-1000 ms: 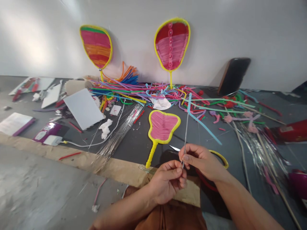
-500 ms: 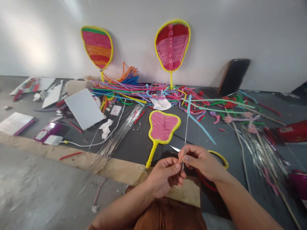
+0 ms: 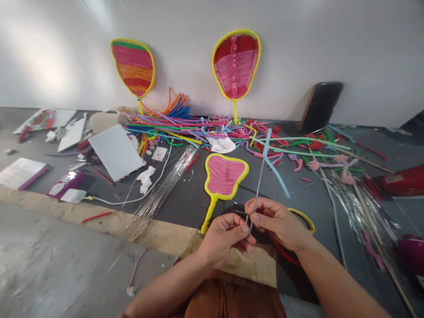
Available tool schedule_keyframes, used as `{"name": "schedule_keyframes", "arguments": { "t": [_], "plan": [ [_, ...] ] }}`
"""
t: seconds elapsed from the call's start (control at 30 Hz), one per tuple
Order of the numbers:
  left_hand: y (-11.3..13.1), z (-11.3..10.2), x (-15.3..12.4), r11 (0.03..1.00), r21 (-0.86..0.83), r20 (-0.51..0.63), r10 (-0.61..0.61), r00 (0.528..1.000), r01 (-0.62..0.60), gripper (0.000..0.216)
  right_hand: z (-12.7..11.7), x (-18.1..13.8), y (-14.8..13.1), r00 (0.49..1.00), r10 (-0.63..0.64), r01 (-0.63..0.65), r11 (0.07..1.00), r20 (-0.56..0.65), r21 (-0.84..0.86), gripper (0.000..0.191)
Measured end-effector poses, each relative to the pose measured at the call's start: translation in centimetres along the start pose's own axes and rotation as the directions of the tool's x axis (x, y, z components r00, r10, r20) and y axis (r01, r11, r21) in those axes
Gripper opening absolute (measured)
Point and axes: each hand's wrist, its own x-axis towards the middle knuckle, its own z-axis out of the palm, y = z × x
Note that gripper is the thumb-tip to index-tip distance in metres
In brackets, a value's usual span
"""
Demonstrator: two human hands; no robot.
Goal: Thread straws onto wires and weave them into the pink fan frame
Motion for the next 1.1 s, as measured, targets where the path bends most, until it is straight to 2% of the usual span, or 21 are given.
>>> {"name": "schedule_keyframes", "arguments": {
  "t": [0.13,0.47,0.7,0.93,1.1],
  "plan": [
    [0.3,-0.2,0.0,0.996,0.047,-0.020,0.081,0.996,-0.080,0.030,-0.1,0.0,0.0,0.999,0.017,-0.016,1.000,0.032,-0.011,0.021],
    [0.6,-0.2,0.3,0.994,0.022,0.011,0.108,0.994,-0.108,0.028,-0.1,0.0,-0.4,0.999,0.017,-0.011,0.993,0.051,-0.114,0.027],
    [1.0,-0.5,0.3,0.998,-0.057,0.134,-0.032,0.990,0.040,0.031,0.1,-0.1,-0.5,0.998,0.020,-0.014,0.995,0.060,-0.101,0.027],
    [1.1,-0.7,0.7,0.994,-0.046,0.204,-0.089,0.975,0.100,0.032,0.1,-0.2,-0.5,0.999,-0.017,0.020,0.995,0.033,-0.093,0.025],
    [1.2,-0.6,0.7,0.990,-0.113,0.199,-0.066,0.978,0.090,0.028,0.0,-0.1,-0.4,0.999,-0.002,0.006,0.998,0.055,-0.061,0.020]
  ]
}}
